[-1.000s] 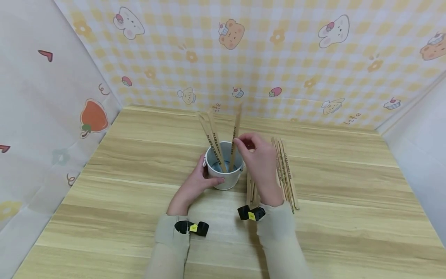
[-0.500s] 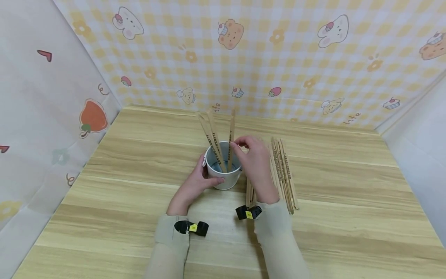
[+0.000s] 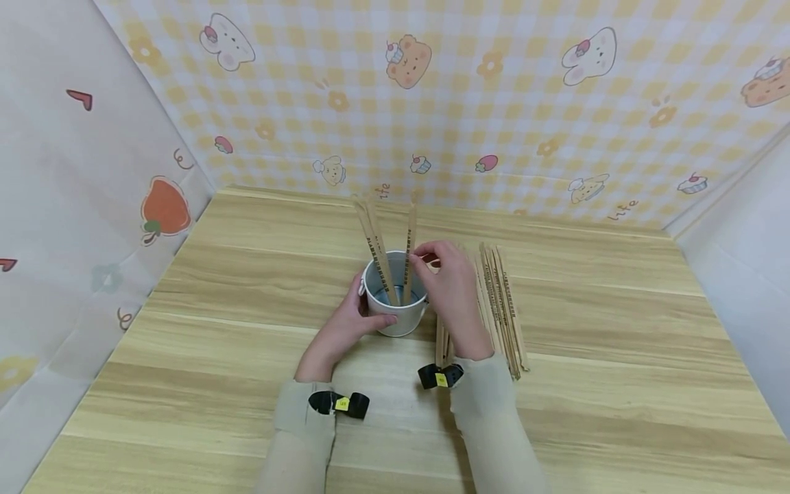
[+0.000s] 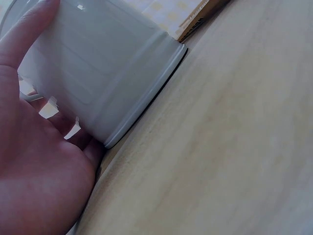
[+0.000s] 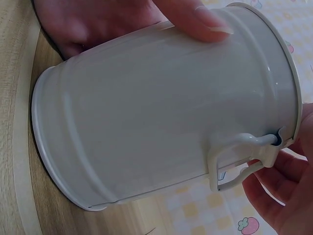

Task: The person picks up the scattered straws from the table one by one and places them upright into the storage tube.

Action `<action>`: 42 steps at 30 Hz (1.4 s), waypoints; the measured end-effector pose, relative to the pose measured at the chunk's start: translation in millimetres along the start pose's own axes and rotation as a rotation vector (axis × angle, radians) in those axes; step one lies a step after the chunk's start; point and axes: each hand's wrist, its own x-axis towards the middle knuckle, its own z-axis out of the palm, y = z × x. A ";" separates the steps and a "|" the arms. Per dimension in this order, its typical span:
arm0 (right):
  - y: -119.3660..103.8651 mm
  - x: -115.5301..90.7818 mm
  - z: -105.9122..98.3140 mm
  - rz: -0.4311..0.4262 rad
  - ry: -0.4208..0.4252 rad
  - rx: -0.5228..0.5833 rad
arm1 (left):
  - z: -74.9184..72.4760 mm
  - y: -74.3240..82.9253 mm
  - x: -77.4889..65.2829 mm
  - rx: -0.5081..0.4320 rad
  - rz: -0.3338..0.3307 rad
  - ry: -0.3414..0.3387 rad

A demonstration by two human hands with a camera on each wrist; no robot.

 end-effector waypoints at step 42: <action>20.5 -5.6 -18.3 0.106 0.041 0.071 | 0.4 -2.7 1.9 -0.023 0.001 0.007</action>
